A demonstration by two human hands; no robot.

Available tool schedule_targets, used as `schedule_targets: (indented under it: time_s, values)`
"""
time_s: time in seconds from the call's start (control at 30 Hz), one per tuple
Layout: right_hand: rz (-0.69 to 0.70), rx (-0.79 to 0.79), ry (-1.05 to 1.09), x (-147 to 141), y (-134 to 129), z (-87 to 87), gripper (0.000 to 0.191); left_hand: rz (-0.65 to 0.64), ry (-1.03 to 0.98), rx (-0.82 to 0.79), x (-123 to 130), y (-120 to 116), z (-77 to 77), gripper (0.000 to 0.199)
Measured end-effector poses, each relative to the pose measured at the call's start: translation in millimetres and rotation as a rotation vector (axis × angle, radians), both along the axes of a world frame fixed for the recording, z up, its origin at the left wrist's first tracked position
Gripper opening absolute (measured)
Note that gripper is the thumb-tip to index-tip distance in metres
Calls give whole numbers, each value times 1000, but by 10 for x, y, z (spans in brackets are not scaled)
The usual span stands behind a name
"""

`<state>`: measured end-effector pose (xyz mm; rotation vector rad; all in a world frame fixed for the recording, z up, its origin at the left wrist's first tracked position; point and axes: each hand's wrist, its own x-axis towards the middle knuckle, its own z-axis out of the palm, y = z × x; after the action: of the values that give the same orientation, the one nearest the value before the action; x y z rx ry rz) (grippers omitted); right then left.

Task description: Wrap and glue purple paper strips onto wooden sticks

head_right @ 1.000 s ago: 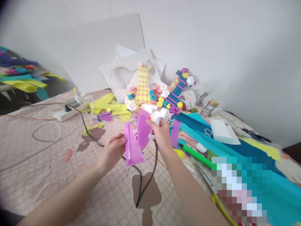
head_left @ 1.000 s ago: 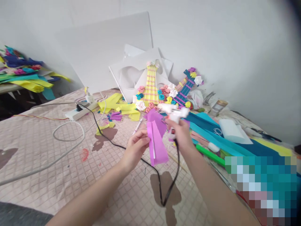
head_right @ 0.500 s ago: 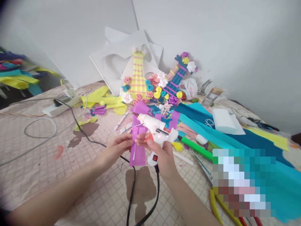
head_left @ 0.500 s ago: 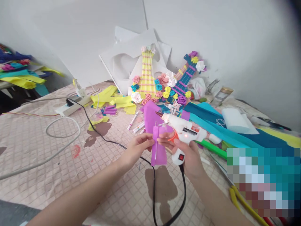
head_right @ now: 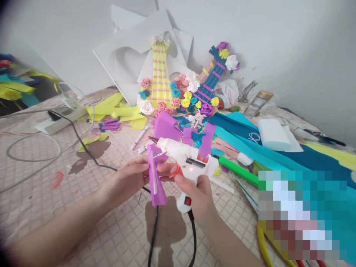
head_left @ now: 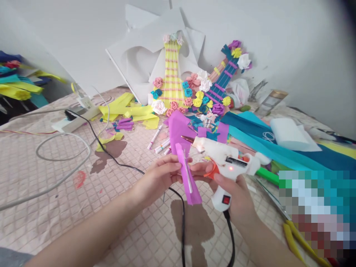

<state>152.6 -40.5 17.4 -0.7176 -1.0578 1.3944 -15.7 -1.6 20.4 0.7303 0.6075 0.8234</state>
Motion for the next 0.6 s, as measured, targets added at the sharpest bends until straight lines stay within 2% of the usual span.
schedule_targets:
  time_s: [0.17,0.37,0.6]
  values:
    - [29,0,17,1,-11,-22,13,-86,-75,-8,-7,-5,-2,31]
    - [-49,14,-87,190,36,115,11,28,-106,10,-45,11,-2,10]
    - [-91,126,-291,552,99,301,10,37,-166,50,-74,30,16,8]
